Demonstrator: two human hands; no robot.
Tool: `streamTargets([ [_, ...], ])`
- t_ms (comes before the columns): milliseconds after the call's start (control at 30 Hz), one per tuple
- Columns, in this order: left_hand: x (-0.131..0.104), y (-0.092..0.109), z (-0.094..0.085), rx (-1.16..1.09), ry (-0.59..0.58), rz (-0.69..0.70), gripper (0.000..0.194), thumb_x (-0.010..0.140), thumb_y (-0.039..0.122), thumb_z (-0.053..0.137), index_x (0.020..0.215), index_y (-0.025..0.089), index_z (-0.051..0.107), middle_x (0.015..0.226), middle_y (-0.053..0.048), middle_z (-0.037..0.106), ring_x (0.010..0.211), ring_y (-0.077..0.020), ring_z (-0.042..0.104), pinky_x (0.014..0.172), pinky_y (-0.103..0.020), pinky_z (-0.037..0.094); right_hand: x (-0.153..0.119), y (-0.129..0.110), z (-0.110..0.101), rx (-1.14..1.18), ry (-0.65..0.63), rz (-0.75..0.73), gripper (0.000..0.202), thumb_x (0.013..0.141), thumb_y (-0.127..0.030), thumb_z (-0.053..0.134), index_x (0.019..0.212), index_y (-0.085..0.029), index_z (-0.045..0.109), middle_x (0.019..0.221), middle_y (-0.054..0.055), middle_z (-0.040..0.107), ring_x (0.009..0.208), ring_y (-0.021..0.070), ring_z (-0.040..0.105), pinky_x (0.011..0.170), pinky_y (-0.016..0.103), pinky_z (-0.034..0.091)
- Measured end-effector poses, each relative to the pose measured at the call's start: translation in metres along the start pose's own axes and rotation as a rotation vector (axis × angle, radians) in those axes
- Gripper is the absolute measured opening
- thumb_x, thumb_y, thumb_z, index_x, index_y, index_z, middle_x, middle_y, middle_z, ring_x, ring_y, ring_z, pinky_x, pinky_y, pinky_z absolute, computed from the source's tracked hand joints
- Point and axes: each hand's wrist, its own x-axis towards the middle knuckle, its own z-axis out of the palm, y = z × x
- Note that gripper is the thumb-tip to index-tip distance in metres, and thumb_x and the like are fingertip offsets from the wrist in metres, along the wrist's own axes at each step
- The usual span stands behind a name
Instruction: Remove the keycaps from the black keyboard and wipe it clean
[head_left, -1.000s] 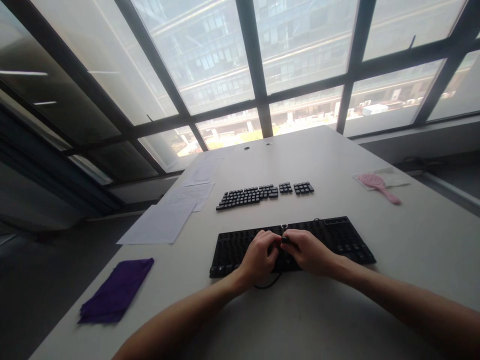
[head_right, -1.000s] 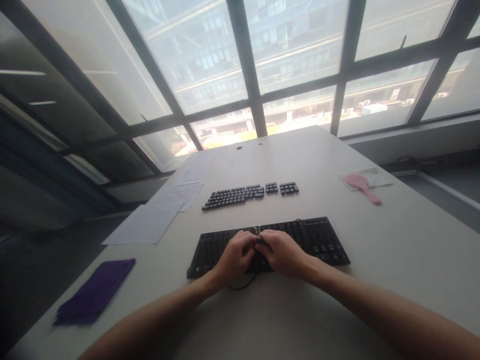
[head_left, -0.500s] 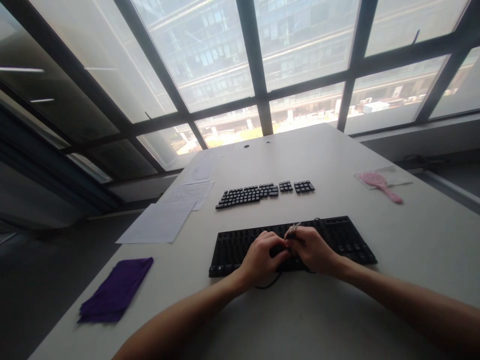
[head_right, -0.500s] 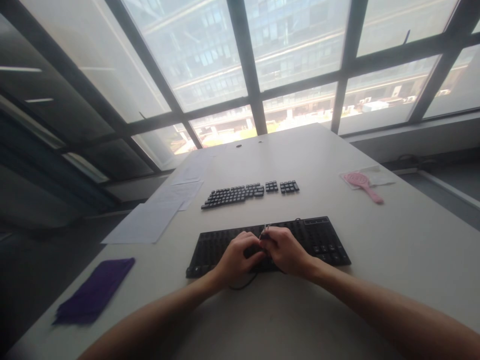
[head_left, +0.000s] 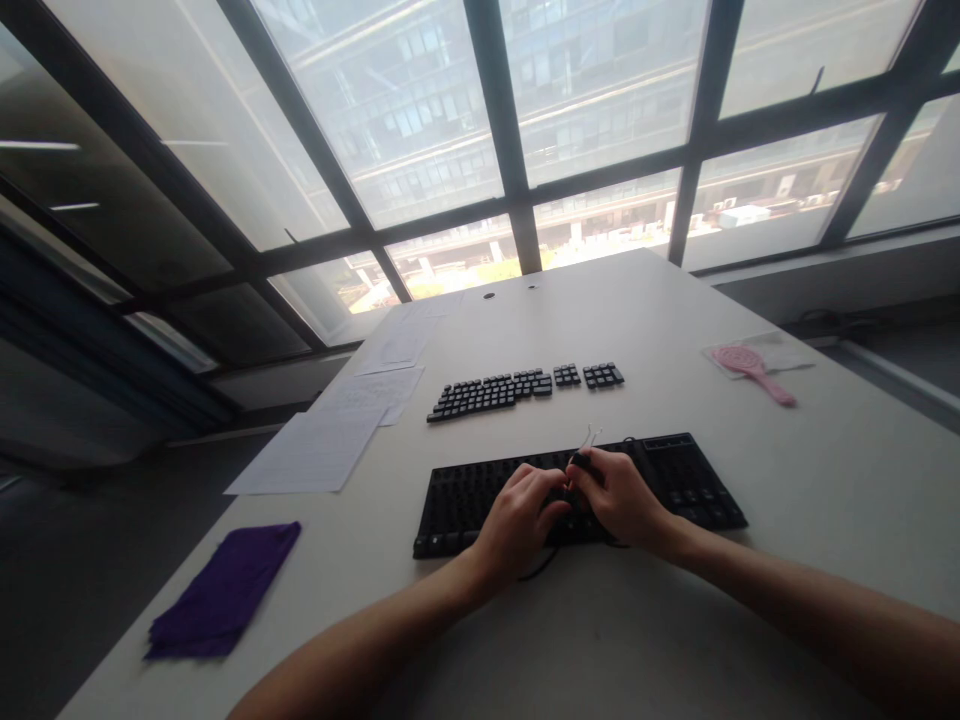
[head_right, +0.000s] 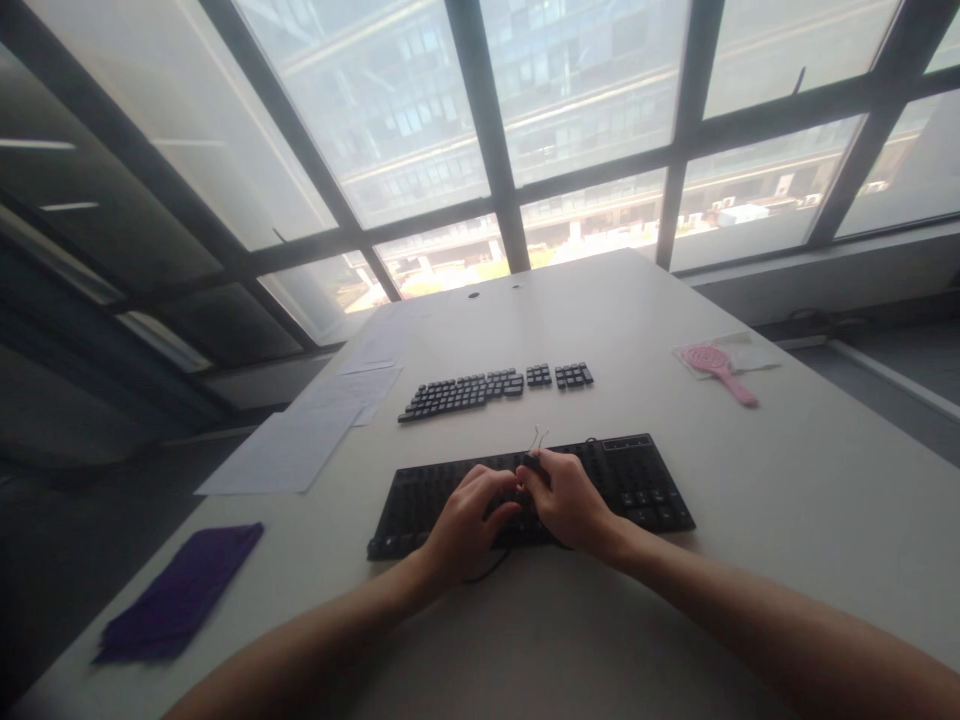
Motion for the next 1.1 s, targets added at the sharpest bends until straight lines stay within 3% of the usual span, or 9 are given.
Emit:
streamTargets([
  [167,0.002,0.004,-0.004,0.111,-0.041,0.075,0.021,0.096,0.023,0.053,0.115,0.023,0.062,0.103,-0.008,0.068,0.094,-0.0237,0.058,0.084,-0.040,0.050,0.001,0.001,0.000,-0.007,0.028,-0.026,0.023,0.094,-0.031,0.054,0.076,-0.018,0.058,0.067,0.002,0.063,0.061,0.0164,0.056,0.060,0.028,0.043],
  [300,0.001,0.004,-0.003,0.008,-0.025,-0.010,0.014,0.094,0.024,0.057,0.106,0.023,0.065,0.099,-0.007,0.068,0.093,-0.0224,0.060,0.083,-0.037,0.051,0.001,0.000,-0.001,0.016,-0.005,-0.016,0.024,0.094,-0.031,0.054,0.074,-0.018,0.057,0.063,0.000,0.060,0.057,0.0152,0.054,0.057,0.027,0.042],
  [533,0.002,0.002,-0.004,-0.254,0.023,-0.214,0.015,0.086,0.019,0.066,0.100,0.021,0.060,0.089,-0.001,0.067,0.080,-0.0161,0.062,0.074,-0.028,0.051,0.002,-0.007,-0.005,0.003,-0.109,-0.231,0.013,0.093,-0.020,0.053,0.088,-0.018,0.065,0.085,0.006,0.067,0.080,0.0197,0.062,0.077,0.032,0.047],
  [667,0.003,-0.001,-0.004,-0.217,0.014,-0.187,0.020,0.085,0.021,0.069,0.103,0.021,0.062,0.092,-0.003,0.067,0.083,-0.0179,0.063,0.077,-0.030,0.052,0.002,-0.006,-0.003,-0.008,-0.073,-0.147,0.015,0.093,-0.023,0.054,0.083,-0.018,0.064,0.080,0.005,0.068,0.075,0.0193,0.062,0.073,0.031,0.047],
  [800,0.001,-0.002,-0.002,-0.081,-0.029,-0.023,0.020,0.092,0.021,0.060,0.112,0.023,0.063,0.101,-0.007,0.066,0.094,-0.0210,0.061,0.086,-0.036,0.052,0.004,-0.002,-0.002,0.072,-0.041,0.018,0.021,0.094,-0.031,0.053,0.078,-0.018,0.060,0.067,0.001,0.065,0.062,0.0166,0.060,0.061,0.028,0.047],
  [900,0.001,0.002,-0.002,-0.031,0.013,0.071,0.019,0.095,0.022,0.055,0.111,0.023,0.066,0.108,-0.010,0.063,0.101,-0.0219,0.059,0.087,-0.037,0.052,0.007,-0.002,-0.002,0.163,-0.020,0.096,0.024,0.094,-0.034,0.053,0.077,-0.019,0.057,0.062,0.000,0.063,0.056,0.0155,0.060,0.057,0.026,0.047],
  [1000,0.007,0.005,-0.011,-0.048,0.052,0.067,0.015,0.094,0.025,0.058,0.104,0.022,0.069,0.106,-0.010,0.064,0.100,-0.0214,0.060,0.087,-0.035,0.052,0.009,-0.003,-0.003,0.196,0.026,0.120,0.028,0.095,-0.036,0.053,0.073,-0.019,0.056,0.059,0.000,0.063,0.054,0.0149,0.060,0.057,0.027,0.047],
  [1100,0.025,-0.009,-0.026,-0.015,0.069,-0.029,0.013,0.090,0.025,0.064,0.102,0.022,0.070,0.099,-0.007,0.068,0.091,-0.0199,0.062,0.083,-0.034,0.052,0.010,-0.003,-0.003,0.214,0.042,0.137,0.029,0.095,-0.037,0.053,0.072,-0.019,0.056,0.060,0.000,0.063,0.052,0.0145,0.059,0.055,0.027,0.046],
])
